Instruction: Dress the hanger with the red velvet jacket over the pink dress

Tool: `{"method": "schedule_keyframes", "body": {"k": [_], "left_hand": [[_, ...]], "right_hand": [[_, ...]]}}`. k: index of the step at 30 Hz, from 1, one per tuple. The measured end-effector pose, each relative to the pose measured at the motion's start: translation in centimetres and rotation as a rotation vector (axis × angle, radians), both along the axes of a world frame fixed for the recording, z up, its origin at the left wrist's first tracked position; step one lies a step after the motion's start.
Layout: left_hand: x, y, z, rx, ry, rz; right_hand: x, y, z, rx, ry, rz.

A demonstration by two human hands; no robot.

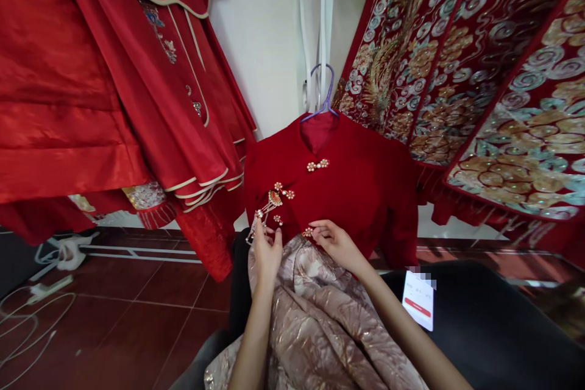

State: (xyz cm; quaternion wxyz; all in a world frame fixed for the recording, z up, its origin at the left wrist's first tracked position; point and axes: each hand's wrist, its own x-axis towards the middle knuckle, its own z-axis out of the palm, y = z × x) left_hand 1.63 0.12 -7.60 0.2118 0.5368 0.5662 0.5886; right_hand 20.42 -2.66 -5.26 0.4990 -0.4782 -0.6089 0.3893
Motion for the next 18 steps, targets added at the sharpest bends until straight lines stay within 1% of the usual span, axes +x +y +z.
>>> {"method": "schedule_keyframes", "body": {"k": [1, 4, 6, 8, 13, 18], "left_hand": [[-0.1, 0.0, -0.2, 0.002, -0.036, -0.026], [0.4, -0.4, -0.5, -0.009, -0.176, -0.166], [1.0, -0.8, -0.2, -0.021, -0.283, -0.252], [1.4, -1.0, 0.2, -0.025, -0.362, -0.305], [1.5, -1.4, 1.1, -0.057, -0.402, -0.332], [1.5, -1.5, 1.1, -0.095, -0.435, -0.343]], "right_hand": [[-0.1, 0.0, 0.0, -0.001, 0.014, 0.007], [-0.4, -0.2, 0.0, 0.002, 0.034, -0.005], [-0.6, -0.4, 0.2, 0.017, 0.011, -0.039], [-0.7, -0.7, 0.6, 0.053, -0.042, -0.068], [-1.0, -1.4, 1.2, 0.209, -0.147, -0.066], [-1.7, -1.6, 1.3, 0.252, -0.111, -0.072]]}}
